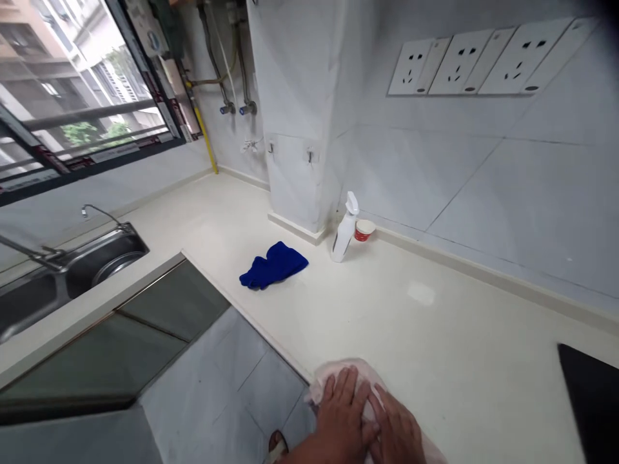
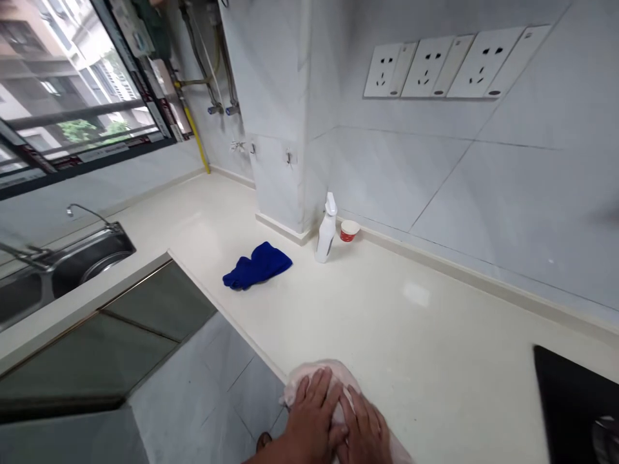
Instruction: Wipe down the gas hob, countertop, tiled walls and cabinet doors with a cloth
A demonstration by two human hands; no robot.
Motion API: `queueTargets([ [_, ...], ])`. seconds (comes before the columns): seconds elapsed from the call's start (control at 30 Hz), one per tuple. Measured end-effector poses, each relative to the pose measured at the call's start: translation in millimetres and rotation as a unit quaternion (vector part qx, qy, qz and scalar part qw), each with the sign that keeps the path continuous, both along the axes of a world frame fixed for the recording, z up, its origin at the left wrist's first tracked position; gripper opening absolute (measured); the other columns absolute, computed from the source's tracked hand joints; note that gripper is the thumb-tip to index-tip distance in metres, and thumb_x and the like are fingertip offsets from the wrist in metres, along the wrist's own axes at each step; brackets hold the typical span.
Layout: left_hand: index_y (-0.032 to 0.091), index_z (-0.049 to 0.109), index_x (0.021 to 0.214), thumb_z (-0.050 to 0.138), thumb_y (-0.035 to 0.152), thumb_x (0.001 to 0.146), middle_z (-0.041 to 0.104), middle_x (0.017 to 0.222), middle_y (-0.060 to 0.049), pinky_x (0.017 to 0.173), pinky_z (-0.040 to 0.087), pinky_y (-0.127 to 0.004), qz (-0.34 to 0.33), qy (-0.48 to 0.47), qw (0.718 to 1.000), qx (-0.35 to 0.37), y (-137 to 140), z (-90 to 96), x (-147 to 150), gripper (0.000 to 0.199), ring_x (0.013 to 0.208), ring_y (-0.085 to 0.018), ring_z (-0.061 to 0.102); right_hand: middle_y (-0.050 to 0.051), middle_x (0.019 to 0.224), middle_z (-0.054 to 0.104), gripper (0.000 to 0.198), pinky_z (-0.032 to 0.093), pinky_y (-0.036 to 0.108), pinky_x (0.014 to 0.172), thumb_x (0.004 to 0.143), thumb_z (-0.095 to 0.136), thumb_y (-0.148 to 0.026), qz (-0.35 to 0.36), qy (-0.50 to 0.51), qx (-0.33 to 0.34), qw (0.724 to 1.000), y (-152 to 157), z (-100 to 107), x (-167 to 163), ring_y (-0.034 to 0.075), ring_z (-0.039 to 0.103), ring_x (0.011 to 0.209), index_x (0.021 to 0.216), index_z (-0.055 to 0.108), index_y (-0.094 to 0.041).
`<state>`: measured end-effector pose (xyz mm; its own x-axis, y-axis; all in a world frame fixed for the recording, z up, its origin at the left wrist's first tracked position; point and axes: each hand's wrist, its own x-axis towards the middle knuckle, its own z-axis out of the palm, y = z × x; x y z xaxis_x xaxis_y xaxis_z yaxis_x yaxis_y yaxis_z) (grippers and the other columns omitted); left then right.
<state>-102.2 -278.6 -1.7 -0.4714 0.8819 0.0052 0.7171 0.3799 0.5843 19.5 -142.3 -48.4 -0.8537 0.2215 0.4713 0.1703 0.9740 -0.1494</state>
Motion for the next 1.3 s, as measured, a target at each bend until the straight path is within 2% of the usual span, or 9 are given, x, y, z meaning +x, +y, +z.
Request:
queueTargets([
  [0.3, 0.024, 0.033, 0.155, 0.037, 0.046, 0.102, 0.027, 0.165, -0.007, 0.126, 0.022, -0.056, 0.086, 0.137, 0.986, -0.038, 47, 30.6, -137, 0.058, 0.154, -0.026, 0.025, 0.014, 0.153, 0.041, 0.05, 0.027, 0.051, 0.116, 0.099, 0.038, -0.027, 0.025, -0.045, -0.035, 0.998, 37, 48, -164, 0.028, 0.037, 0.138, 0.148, 0.042, -0.015],
  [0.47, 0.015, 0.033, 0.155, 0.028, 0.038, 0.104, 0.026, 0.165, -0.012, 0.128, 0.013, -0.055, 0.166, 0.172, 0.969, -0.065, 101, 39.3, -196, 0.057, 0.155, -0.027, 0.021, 0.01, 0.153, 0.041, 0.052, 0.023, 0.044, 0.117, 0.097, 0.044, -0.028, 0.055, -0.092, -0.035, 0.994, 94, 67, -244, 0.025, 0.033, 0.137, 0.148, 0.045, -0.02],
  [0.57, 0.011, 0.025, 0.157, 0.027, 0.044, 0.103, 0.018, 0.167, -0.015, 0.127, 0.009, -0.058, 0.191, 0.163, 0.965, -0.076, 148, 34.5, -210, 0.064, 0.156, -0.031, 0.014, 0.009, 0.153, 0.038, 0.054, 0.019, 0.046, 0.118, 0.096, 0.049, -0.034, 0.053, -0.102, -0.032, 0.993, 144, 69, -263, 0.029, 0.025, 0.14, 0.15, 0.045, -0.026],
  [0.7, 0.011, 0.018, 0.159, 0.032, 0.051, 0.101, 0.011, 0.167, -0.019, 0.125, 0.011, -0.063, 0.144, 0.14, 0.976, -0.088, 225, 24.6, -173, 0.072, 0.156, -0.036, 0.01, 0.011, 0.143, 0.042, 0.05, 0.024, 0.054, 0.111, 0.096, 0.051, -0.036, 0.002, -0.107, -0.035, 0.994, 223, 64, -212, 0.033, 0.031, 0.131, 0.146, 0.05, -0.033],
  [0.83, 0.014, 0.016, 0.16, 0.033, 0.051, 0.1, 0.007, 0.168, -0.018, 0.125, 0.013, -0.064, 0.013, 0.108, 0.99, -0.09, 291, 20.9, -79, 0.072, 0.156, -0.035, 0.005, 0.013, 0.138, 0.043, 0.049, 0.032, 0.052, 0.104, 0.097, 0.048, -0.034, -0.115, -0.115, -0.012, 0.987, 278, 53, -93, 0.031, 0.038, 0.122, 0.146, 0.051, -0.033],
  [0.93, 0.014, 0.02, 0.159, 0.031, 0.056, 0.099, 0.007, 0.168, -0.017, 0.125, 0.015, -0.062, -0.081, 0.083, 0.989, -0.093, 308, 23.8, -9, 0.074, 0.156, -0.034, 0.004, 0.013, 0.136, 0.044, 0.049, 0.037, 0.049, 0.1, 0.099, 0.044, -0.039, -0.187, -0.129, 0.005, 0.974, 282, 41, -5, 0.03, 0.042, 0.118, 0.147, 0.048, -0.033],
  [1.03, 0.014, 0.02, 0.159, 0.027, 0.059, 0.099, 0.007, 0.168, -0.016, 0.126, 0.016, -0.059, -0.151, 0.07, 0.982, -0.088, 290, 29.4, 36, 0.075, 0.157, -0.033, 0.004, 0.014, 0.137, 0.044, 0.049, 0.04, 0.05, 0.097, 0.1, 0.039, -0.043, -0.244, -0.129, 0.004, 0.961, 251, 29, 56, 0.031, 0.045, 0.116, 0.146, 0.049, -0.03],
  [1.17, 0.013, 0.02, 0.159, 0.022, 0.06, 0.1, 0.009, 0.168, -0.017, 0.125, 0.018, -0.06, -0.219, 0.043, 0.974, -0.042, 226, 37.6, 61, 0.075, 0.157, -0.033, 0.008, 0.017, 0.137, 0.046, 0.056, 0.041, 0.058, 0.094, 0.099, 0.035, -0.043, -0.29, -0.11, -0.003, 0.951, 176, 16, 100, 0.037, 0.048, 0.116, 0.153, 0.037, -0.03],
  [1.3, 0.018, 0.026, 0.157, 0.026, 0.065, 0.098, 0.02, 0.167, -0.014, 0.124, 0.021, -0.056, -0.238, 0.073, 0.969, 0.008, 145, 38.0, 62, 0.076, 0.155, -0.03, 0.017, 0.021, 0.133, 0.049, 0.074, 0.045, 0.063, 0.085, 0.095, 0.039, -0.05, -0.23, -0.066, -0.005, 0.971, 108, -8, 127, 0.043, 0.054, 0.109, 0.161, 0.011, -0.033],
])
